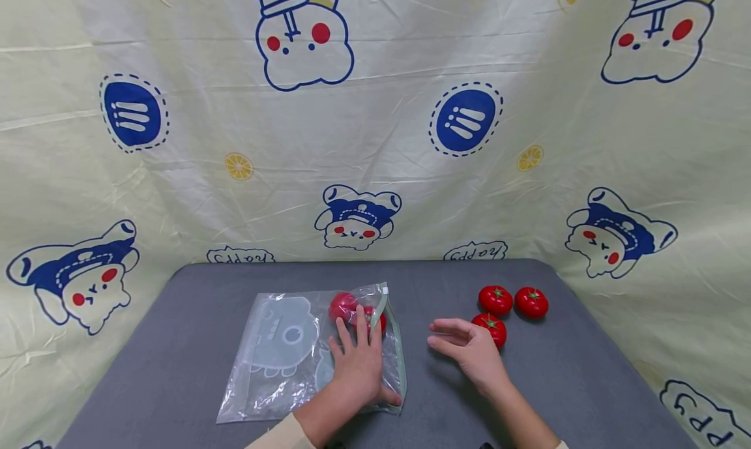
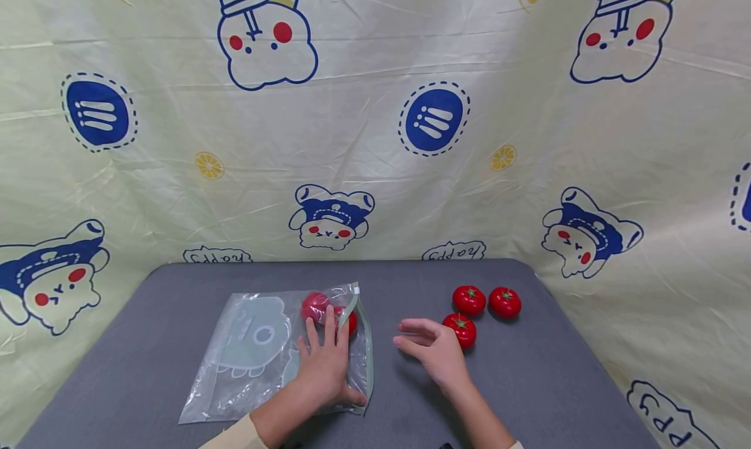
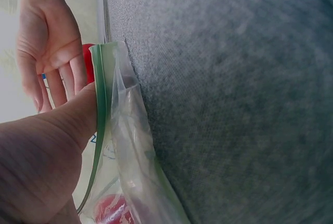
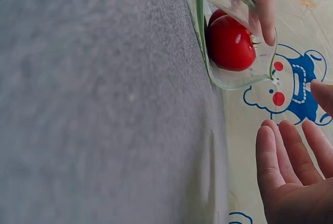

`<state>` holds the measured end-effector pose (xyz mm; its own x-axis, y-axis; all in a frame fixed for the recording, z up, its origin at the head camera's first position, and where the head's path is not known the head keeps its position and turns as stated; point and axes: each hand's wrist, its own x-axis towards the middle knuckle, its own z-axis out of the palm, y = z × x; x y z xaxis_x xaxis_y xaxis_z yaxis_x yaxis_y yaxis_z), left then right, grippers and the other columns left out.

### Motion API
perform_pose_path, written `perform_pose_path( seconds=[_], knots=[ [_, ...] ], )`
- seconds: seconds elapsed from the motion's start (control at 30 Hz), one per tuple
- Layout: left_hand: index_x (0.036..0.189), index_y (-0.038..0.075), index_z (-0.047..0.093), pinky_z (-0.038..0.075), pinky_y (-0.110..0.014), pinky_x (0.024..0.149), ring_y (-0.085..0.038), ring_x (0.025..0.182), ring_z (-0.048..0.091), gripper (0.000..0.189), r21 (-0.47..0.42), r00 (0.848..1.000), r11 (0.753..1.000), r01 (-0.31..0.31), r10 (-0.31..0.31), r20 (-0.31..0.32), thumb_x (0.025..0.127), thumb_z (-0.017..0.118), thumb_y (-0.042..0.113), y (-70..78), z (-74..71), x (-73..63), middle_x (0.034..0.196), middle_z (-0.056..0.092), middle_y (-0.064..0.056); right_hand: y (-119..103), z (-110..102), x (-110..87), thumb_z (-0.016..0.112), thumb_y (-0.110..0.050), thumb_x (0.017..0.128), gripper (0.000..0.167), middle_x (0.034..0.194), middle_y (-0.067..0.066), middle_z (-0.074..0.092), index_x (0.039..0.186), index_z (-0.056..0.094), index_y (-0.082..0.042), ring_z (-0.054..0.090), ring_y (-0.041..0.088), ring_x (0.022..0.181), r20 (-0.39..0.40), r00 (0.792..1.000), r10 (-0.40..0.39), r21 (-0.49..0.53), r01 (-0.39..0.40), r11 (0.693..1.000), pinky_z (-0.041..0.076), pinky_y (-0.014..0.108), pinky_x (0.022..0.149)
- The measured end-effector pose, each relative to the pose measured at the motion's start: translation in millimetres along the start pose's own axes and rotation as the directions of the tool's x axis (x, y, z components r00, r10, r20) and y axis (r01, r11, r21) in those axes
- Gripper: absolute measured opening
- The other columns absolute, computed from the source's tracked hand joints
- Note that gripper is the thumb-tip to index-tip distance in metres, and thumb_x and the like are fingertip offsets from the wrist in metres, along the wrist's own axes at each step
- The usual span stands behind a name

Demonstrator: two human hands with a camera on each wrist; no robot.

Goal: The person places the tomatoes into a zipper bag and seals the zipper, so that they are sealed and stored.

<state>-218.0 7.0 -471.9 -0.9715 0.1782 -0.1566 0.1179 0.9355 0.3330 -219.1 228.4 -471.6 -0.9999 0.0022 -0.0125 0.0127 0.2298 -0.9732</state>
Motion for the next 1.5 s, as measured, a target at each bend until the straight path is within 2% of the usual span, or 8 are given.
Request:
perform_pose_path(
  seconds=[0.17, 0.43, 0.77, 0.97, 1.23, 1.5],
  knots=[
    [0.16, 0.016, 0.028, 0.022, -0.074, 0.118, -0.057, 0.154, 0.0, 0.13, 0.004, 1.0, 1.0, -0.008, 0.008, -0.014, 0.055, 0.096, 0.053, -1.0, 0.1, -0.6, 0.173, 0.0, -0.016, -2.4, -7.4, -8.1, 0.085, -0.021, 0.085, 0.048, 0.125, 0.023, 0.071, 0.127, 0.069, -0.001, 0.075, 0.01, 0.1, -0.032, 0.999, -0.037, -0.013, 0.036, 0.999, 0.058, 0.02, 0.086],
    [0.159, 0.015, 0.029, 0.024, -0.074, 0.118, -0.058, 0.154, 0.002, 0.129, 0.009, 1.0, 1.0, -0.019, 0.02, -0.025, 0.056, 0.096, 0.052, -0.3, -1.7, -2.6, 0.173, 0.001, -0.016, -2.5, -21.8, -18.7, 0.084, -0.023, 0.086, 0.043, 0.122, 0.019, 0.074, 0.123, 0.071, -0.005, 0.075, 0.007, 0.098, -0.099, 0.991, -0.092, -0.057, 0.086, 0.995, 0.057, 0.017, 0.085],
    [0.16, 0.015, 0.027, 0.023, -0.074, 0.118, -0.058, 0.154, 0.001, 0.13, 0.006, 0.999, 1.0, -0.023, 0.023, -0.028, 0.056, 0.097, 0.05, -1.4, 0.0, -1.4, 0.172, 0.001, -0.016, -1.5, -36.5, -27.9, 0.085, -0.025, 0.086, 0.043, 0.115, 0.007, 0.077, 0.123, 0.072, -0.007, 0.074, 0.005, 0.095, -0.206, 0.97, -0.132, -0.101, 0.113, 0.988, 0.057, 0.015, 0.083],
    [0.16, 0.016, 0.028, 0.022, -0.074, 0.118, -0.058, 0.154, 0.001, 0.13, 0.004, 1.0, 1.0, -0.017, 0.017, -0.026, 0.055, 0.097, 0.05, -1.6, 1.1, -0.8, 0.173, 0.0, -0.016, -1.0, -44.3, -29.6, 0.085, -0.025, 0.085, 0.046, 0.112, 0.001, 0.078, 0.124, 0.071, -0.005, 0.073, 0.001, 0.092, -0.275, 0.951, -0.143, -0.131, 0.11, 0.985, 0.057, 0.013, 0.08],
    [0.159, 0.015, 0.03, 0.023, -0.074, 0.118, -0.058, 0.154, 0.002, 0.128, 0.01, 1.0, 1.0, -0.022, 0.022, -0.022, 0.056, 0.097, 0.051, -1.0, -1.3, -1.4, 0.173, 0.001, -0.016, 0.9, -53.2, -27.9, 0.085, -0.027, 0.086, 0.042, 0.115, 0.005, 0.078, 0.123, 0.074, -0.011, 0.07, -0.003, 0.09, -0.361, 0.92, -0.156, -0.227, 0.075, 0.971, 0.054, 0.009, 0.08],
    [0.159, 0.016, 0.03, 0.023, -0.074, 0.118, -0.059, 0.154, 0.001, 0.129, 0.015, 0.999, 1.0, -0.021, 0.022, -0.023, 0.055, 0.096, 0.053, -1.3, -1.4, -2.1, 0.173, 0.001, -0.016, 0.7, -58.8, -24.3, 0.084, -0.026, 0.088, 0.037, 0.118, 0.01, 0.076, 0.121, 0.075, -0.012, 0.066, -0.002, 0.091, -0.398, 0.907, -0.14, -0.283, 0.024, 0.959, 0.051, 0.007, 0.08]
  ],
)
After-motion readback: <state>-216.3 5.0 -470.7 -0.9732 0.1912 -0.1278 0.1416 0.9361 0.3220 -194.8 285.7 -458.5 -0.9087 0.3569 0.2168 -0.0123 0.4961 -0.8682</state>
